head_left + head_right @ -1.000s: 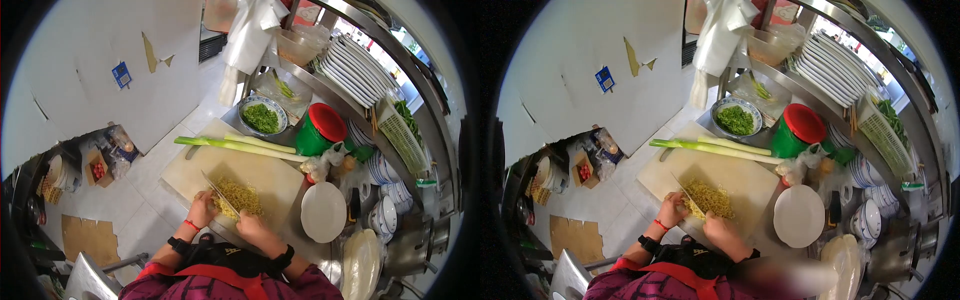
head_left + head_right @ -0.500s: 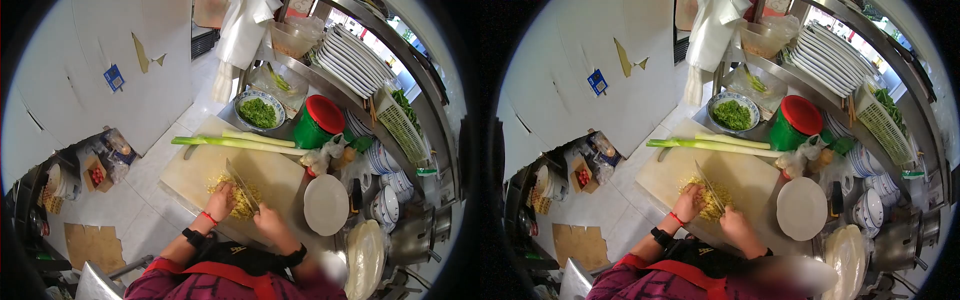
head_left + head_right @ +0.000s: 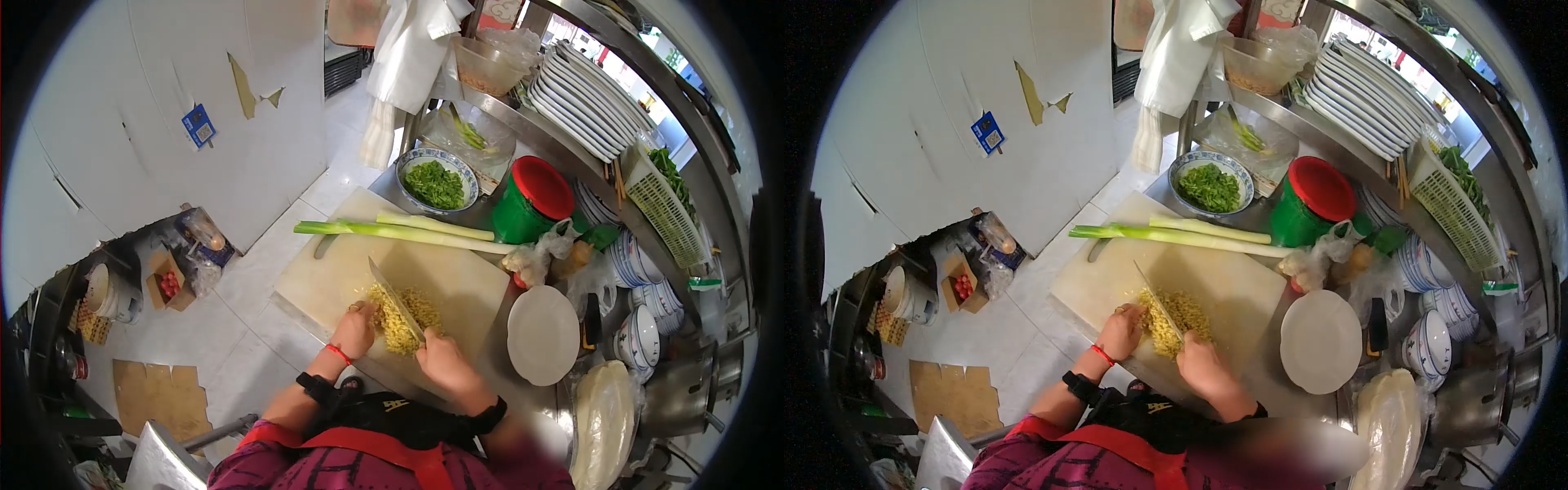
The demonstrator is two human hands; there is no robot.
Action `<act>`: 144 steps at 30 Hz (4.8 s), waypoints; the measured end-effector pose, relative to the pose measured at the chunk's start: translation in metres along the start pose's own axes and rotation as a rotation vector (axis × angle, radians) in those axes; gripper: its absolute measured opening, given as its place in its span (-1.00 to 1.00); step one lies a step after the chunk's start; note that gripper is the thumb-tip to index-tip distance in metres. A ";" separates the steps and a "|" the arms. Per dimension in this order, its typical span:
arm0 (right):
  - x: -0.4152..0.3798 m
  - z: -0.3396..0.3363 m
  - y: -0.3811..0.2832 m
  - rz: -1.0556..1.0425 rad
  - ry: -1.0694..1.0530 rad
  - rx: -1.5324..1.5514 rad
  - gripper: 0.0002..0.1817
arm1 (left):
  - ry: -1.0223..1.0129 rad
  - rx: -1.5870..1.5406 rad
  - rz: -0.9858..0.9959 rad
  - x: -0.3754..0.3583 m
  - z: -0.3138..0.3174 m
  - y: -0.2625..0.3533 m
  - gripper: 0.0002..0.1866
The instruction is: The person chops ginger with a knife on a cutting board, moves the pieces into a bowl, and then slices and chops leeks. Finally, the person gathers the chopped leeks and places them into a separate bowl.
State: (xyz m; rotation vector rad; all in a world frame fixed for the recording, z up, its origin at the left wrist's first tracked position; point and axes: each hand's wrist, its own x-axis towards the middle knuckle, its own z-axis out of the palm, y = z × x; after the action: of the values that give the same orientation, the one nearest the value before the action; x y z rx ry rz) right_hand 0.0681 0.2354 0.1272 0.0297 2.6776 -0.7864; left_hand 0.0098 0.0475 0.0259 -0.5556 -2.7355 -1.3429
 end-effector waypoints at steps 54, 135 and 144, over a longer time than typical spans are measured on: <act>-0.012 -0.009 0.020 -0.289 0.219 -0.061 -0.77 | 0.337 0.052 -0.048 -0.037 -0.005 0.022 -0.47; -0.097 0.008 0.121 0.321 0.226 1.389 -0.80 | -0.016 -0.310 0.289 0.056 0.134 0.173 -0.42; -0.136 -0.040 0.212 0.440 0.435 1.602 -0.88 | -0.338 -0.237 0.659 0.086 0.232 0.242 -0.43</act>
State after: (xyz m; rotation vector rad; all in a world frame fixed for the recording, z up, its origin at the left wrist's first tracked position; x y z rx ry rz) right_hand 0.2071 0.4458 0.0938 1.1667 1.4424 -2.5871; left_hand 0.0377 0.3879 0.0809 -1.6518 -2.2487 -1.4714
